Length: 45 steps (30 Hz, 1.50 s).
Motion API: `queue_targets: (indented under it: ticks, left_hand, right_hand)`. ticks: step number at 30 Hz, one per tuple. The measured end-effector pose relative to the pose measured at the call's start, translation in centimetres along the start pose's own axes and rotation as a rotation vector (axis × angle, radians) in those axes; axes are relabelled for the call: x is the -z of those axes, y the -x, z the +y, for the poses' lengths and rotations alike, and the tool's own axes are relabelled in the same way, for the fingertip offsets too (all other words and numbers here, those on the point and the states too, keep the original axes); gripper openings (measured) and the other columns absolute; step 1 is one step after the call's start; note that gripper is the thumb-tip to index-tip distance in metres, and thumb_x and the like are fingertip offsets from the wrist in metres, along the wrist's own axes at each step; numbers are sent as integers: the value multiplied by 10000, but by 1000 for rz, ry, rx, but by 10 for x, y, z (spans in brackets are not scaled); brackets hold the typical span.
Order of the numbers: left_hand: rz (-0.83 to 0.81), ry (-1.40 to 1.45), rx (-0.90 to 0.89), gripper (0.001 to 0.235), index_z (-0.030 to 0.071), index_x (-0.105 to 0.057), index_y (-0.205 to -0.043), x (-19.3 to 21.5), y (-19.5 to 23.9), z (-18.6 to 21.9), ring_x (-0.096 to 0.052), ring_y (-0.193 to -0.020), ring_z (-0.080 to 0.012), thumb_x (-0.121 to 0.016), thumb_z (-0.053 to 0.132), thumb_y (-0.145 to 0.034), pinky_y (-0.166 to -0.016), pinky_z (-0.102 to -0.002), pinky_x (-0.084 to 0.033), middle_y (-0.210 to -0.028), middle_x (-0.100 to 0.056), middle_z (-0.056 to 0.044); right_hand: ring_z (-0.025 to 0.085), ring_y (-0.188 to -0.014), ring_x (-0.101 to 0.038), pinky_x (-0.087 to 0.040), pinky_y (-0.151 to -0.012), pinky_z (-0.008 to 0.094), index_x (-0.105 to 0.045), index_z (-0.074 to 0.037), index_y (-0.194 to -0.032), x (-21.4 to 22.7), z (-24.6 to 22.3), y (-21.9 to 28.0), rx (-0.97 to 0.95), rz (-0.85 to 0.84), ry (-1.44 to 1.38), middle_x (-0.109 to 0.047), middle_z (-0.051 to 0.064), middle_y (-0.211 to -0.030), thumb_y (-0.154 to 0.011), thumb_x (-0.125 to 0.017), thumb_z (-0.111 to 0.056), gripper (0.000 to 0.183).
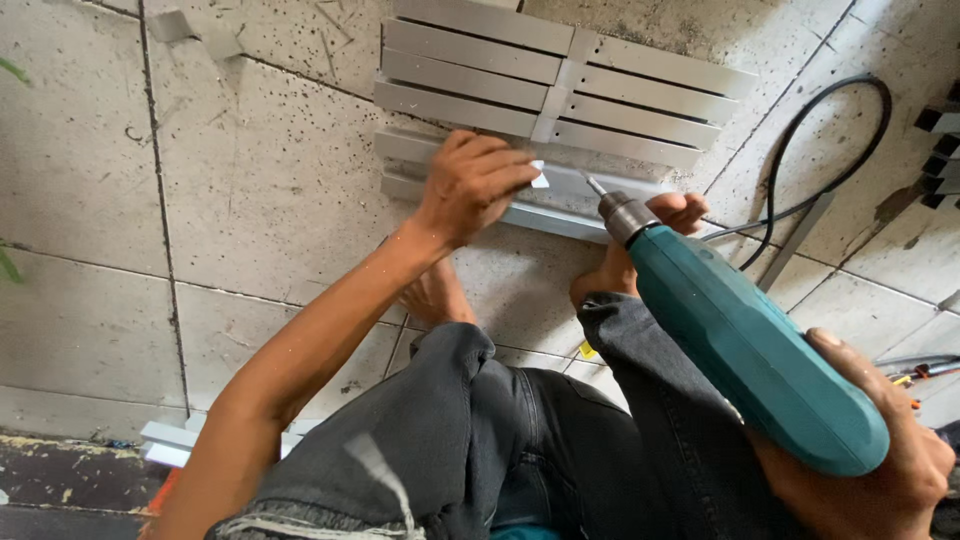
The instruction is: The person drills holes into aluminum slats and then inserts fasteners into the holes by hand.
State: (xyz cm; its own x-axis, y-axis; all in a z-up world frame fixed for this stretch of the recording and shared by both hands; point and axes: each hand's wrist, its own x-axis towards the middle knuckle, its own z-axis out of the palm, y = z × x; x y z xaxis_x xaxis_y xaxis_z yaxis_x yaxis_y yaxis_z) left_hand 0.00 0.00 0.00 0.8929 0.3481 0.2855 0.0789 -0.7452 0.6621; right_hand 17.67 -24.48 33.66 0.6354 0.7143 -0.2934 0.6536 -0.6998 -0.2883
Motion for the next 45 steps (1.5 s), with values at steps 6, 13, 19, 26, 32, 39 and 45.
queue_targets:
  ticks: [6, 13, 19, 26, 32, 39, 45]
  left_hand:
    - [15, 111, -21, 248, 228, -758, -1093, 25, -15, 7, -688, -1060, -229, -890, 216, -883, -874, -371, -465, -1163, -777, 1]
    - [-52, -46, -48, 280, 248, -720, -1052, 33, -22, 9, -620, -972, -222, -906, 216, -845, -752, -355, -445, -1099, -733, -29]
    - [-29, -105, -75, 196, 232, -703, -995, 34, -24, 10, -616, -971, -228, -852, 180, -879, -749, -361, -439, -1087, -728, -32]
    - [-24, -101, -86, 135, 217, -715, -999, 34, -23, 12, -612, -985, -224, -815, 183, -915, -754, -366, -440, -1099, -724, -23]
    - [-47, -107, -93, 191, 213, -715, -1011, 37, -25, 12, -606, -1008, -223, -845, 166, -880, -776, -370, -443, -1122, -710, -21]
    - [-48, -108, -85, 224, 210, -693, -1000, 34, -24, 11, -613, -1022, -220, -855, 150, -858, -772, -366, -444, -1120, -712, -8]
    - [-51, -101, -100, 193, 207, -699, -1015, 37, -25, 11, -612, -1037, -224, -828, 153, -883, -791, -371, -450, -1131, -699, -21]
  right_hand:
    - [376, -1034, -737, -564, -936, 437, -720, 118, -1352, -2, 9, -13, 148, -53, 61, -752, 305, -1251, -844, -880, -37, 555]
    - [290, -936, -737, -589, -853, 395, -603, 17, -1423, 1, 16, -39, 271, -317, 92, -684, 211, -1399, -758, -791, -128, 707]
    - [288, -1043, -738, -605, -863, 398, -526, -34, -1457, -4, 12, -52, 344, -410, 84, -679, 197, -1373, -785, -768, -202, 734]
    - [304, -1031, -740, -595, -896, 409, -537, -101, -1476, -7, 13, -53, 297, -425, 145, -692, 150, -1372, -706, -798, -191, 819]
    - [250, -1062, -735, -579, -846, 373, -526, -119, -1487, -14, 29, -48, 289, -440, 152, -684, 101, -1404, -659, -791, -206, 874]
    - [289, -965, -744, -587, -821, 382, -520, -96, -1478, -9, 8, -60, 294, -473, 129, -693, 147, -1356, -729, -764, -215, 797]
    - [168, -1035, -740, -595, -796, 350, -490, -93, -1509, -10, -5, -64, 334, -478, 257, -738, 87, -1246, -823, -695, -366, 767]
